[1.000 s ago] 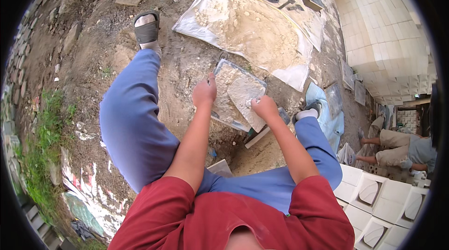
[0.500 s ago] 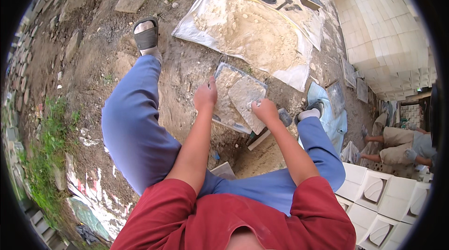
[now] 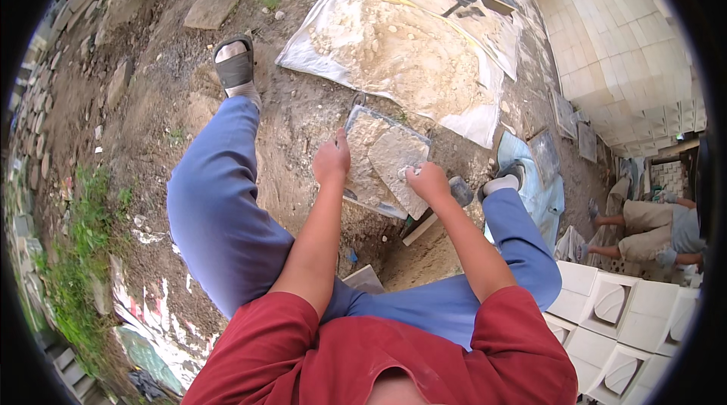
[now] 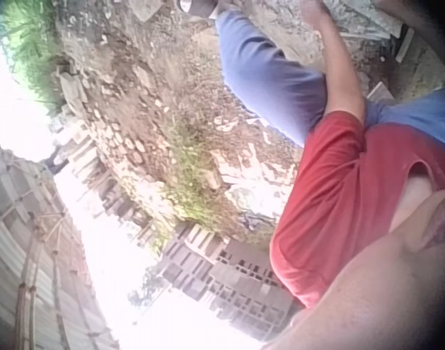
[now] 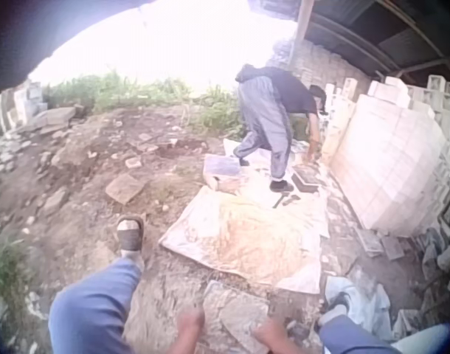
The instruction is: The person taps a mold with a rubber mallet, moves a stone tile, adds powder mixture into the mold using a trowel, and presses the material by hand.
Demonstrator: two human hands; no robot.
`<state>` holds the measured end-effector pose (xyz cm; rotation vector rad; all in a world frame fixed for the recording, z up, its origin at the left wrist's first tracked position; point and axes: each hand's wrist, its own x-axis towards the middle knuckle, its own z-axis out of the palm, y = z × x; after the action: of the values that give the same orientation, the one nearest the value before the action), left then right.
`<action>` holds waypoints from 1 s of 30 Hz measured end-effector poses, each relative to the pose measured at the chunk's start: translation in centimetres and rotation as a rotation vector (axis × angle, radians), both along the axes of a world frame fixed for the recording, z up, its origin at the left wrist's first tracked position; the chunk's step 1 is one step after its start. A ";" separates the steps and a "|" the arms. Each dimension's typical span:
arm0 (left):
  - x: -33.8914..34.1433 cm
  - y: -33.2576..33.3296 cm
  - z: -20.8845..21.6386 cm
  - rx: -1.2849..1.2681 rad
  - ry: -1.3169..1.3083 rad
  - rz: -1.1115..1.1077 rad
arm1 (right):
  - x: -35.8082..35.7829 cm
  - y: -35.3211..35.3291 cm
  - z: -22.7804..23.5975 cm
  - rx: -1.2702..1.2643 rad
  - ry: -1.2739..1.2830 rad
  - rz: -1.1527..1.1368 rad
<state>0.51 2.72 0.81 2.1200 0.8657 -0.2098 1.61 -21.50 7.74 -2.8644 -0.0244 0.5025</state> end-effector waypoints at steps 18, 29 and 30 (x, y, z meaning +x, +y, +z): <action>0.1 0.0 -0.3 0.028 0.016 -0.006 | -0.2 0.1 0.3 0.018 -0.015 0.010; 0.1 -0.2 -0.1 0.042 0.017 0.009 | -0.3 0.1 0.5 0.028 0.009 -0.022; 0.1 -0.3 0.0 0.042 0.017 0.007 | -0.3 0.0 0.4 0.030 0.009 -0.025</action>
<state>0.60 2.39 0.82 2.1568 0.8944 -0.2087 1.34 -21.53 8.19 -2.8290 0.0053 0.5062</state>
